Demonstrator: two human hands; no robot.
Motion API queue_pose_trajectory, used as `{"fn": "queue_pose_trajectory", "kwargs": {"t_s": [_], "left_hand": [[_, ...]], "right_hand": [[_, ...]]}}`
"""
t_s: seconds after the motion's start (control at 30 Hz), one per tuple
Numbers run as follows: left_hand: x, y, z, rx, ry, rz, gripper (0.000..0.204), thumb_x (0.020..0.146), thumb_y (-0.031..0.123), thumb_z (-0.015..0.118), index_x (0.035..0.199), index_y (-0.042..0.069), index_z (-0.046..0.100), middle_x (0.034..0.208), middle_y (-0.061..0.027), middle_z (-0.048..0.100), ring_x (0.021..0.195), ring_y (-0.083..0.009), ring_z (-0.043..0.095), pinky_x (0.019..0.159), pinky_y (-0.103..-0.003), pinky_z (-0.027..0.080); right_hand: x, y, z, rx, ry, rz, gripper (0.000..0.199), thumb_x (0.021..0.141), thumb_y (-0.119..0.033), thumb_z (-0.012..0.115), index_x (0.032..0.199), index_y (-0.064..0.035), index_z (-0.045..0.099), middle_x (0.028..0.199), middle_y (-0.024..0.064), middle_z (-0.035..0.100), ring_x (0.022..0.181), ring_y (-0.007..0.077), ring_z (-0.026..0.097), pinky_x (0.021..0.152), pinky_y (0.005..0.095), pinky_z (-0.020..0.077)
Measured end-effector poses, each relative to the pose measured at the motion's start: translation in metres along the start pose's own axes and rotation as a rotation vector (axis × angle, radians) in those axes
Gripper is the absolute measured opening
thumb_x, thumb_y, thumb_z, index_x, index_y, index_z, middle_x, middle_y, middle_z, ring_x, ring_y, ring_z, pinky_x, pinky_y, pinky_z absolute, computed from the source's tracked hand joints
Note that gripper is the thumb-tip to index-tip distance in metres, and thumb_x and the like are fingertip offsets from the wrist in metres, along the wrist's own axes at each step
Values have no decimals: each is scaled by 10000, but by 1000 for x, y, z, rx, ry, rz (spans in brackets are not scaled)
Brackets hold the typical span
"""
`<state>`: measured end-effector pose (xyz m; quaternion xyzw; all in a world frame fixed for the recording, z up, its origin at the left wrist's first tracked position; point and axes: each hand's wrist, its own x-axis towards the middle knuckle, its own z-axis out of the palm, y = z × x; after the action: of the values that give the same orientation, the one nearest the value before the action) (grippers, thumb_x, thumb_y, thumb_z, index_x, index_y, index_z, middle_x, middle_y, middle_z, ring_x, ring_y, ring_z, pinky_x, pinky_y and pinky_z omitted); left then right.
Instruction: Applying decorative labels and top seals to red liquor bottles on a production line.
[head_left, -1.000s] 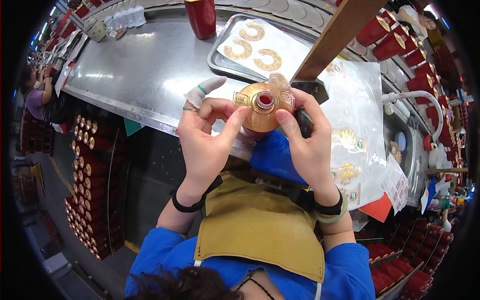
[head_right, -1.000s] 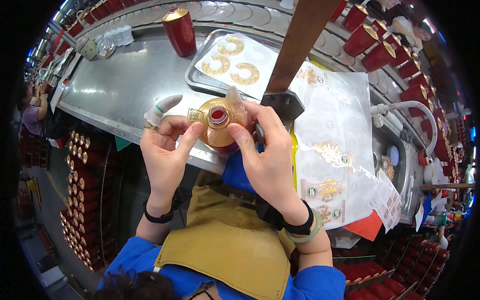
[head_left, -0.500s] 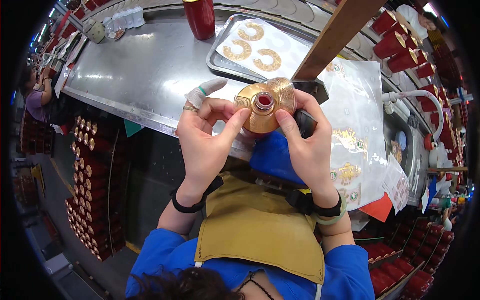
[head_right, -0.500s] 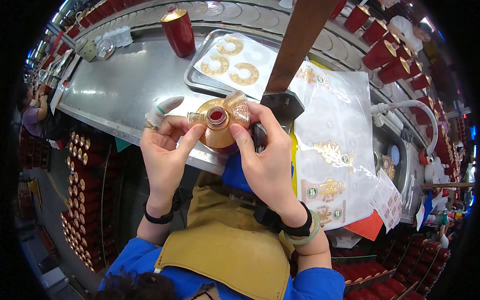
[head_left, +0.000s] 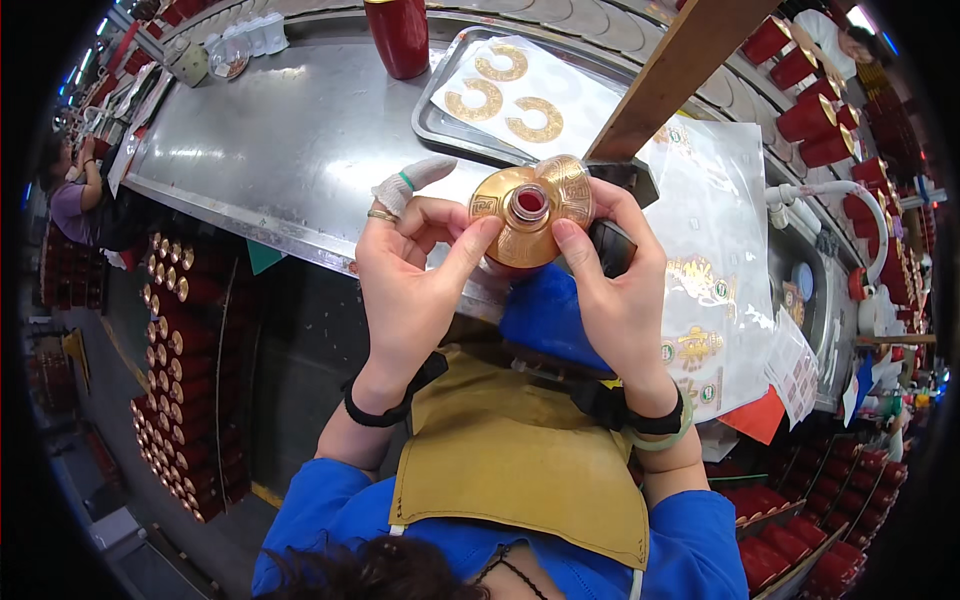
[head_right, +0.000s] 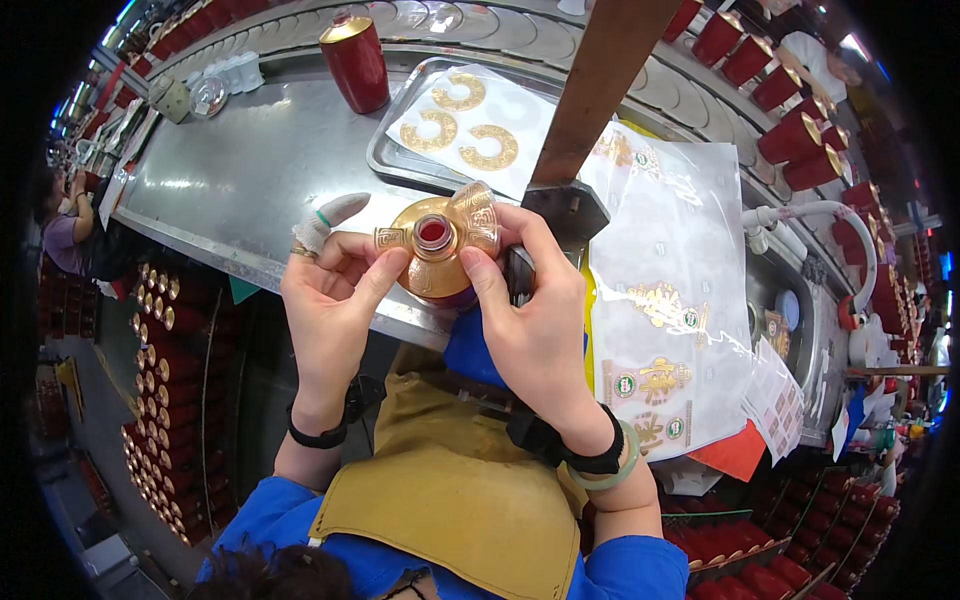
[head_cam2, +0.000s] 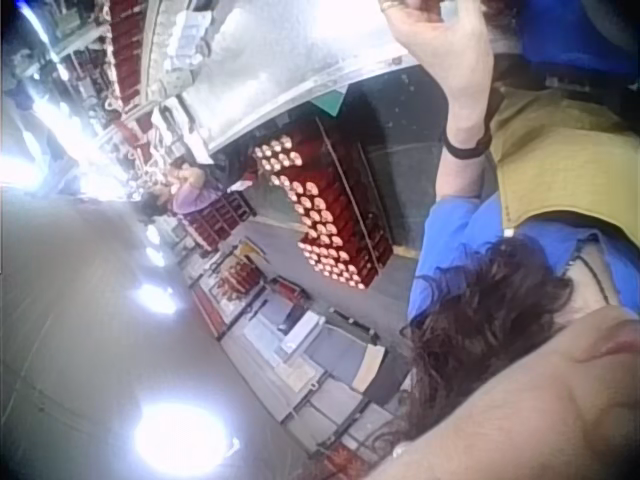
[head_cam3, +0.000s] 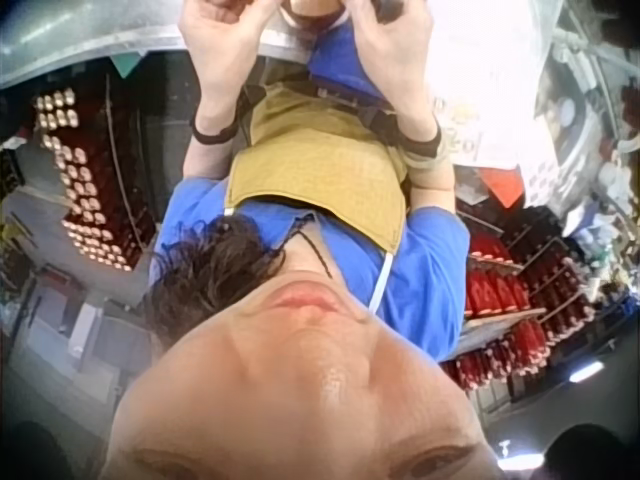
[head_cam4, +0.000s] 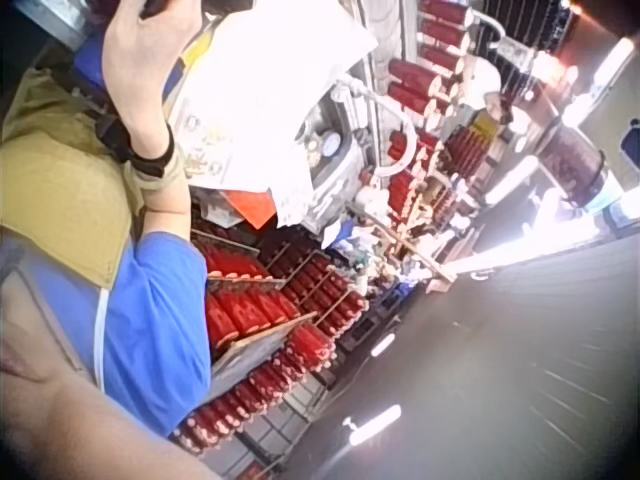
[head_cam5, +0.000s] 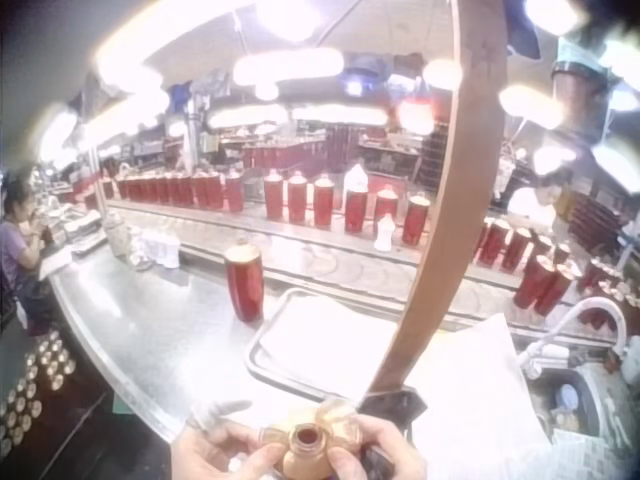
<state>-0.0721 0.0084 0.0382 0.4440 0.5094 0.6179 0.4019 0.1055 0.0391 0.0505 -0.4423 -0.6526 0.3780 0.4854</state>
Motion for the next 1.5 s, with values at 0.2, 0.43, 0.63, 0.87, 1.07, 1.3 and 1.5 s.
{"fn": "queue_pose_trajectory", "kwargs": {"t_s": [0.2,0.43,0.63,0.87,1.07,1.3,1.5], "left_hand": [[0,0,-2,7,-13,11,567,904,-93,732,1419,-51,498,960,-47,660,921,-110,677,876,-254,566],[2,0,-3,-19,-29,-10,588,903,-102,726,1434,-54,478,965,-62,674,934,-124,690,881,-261,568],[2,0,-4,-41,-41,-27,593,905,-98,729,1438,-50,474,966,-72,686,938,-132,695,883,-264,566],[3,2,-3,-100,-27,-60,585,881,-37,793,1398,-31,518,928,-33,676,878,-79,640,848,-233,528],[3,2,-5,-106,-41,-62,593,880,-46,787,1405,-28,513,928,-34,678,881,-78,639,852,-233,525],[3,3,-8,-53,-86,-39,607,910,-82,735,1450,-47,461,972,-72,692,953,-137,696,901,-275,568],[2,3,-7,-80,-39,-50,584,878,-50,782,1398,-23,516,912,-40,680,866,-77,643,823,-223,522]], "right_hand": [[0,-1,-1,-13,-9,-3,276,975,-37,693,1233,35,624,978,91,725,908,113,656,821,272,528],[1,0,-1,30,-10,28,282,969,-30,695,1234,37,623,956,84,717,893,113,647,817,272,527],[0,1,-2,6,-17,25,290,968,-35,699,1237,40,620,952,79,707,893,108,641,810,267,526],[-1,0,-2,-3,-15,29,297,970,-51,705,1241,37,620,940,71,690,886,105,628,796,269,524],[-2,-1,-3,-9,-13,21,304,969,-63,711,1242,34,621,937,70,688,878,105,626,790,268,521],[-2,-1,-1,-9,-8,13,296,967,-54,707,1238,31,623,923,69,692,866,105,628,790,268,521],[-1,3,-3,8,-41,40,311,935,-73,751,1213,16,642,987,56,663,869,115,614,731,247,494]]}}
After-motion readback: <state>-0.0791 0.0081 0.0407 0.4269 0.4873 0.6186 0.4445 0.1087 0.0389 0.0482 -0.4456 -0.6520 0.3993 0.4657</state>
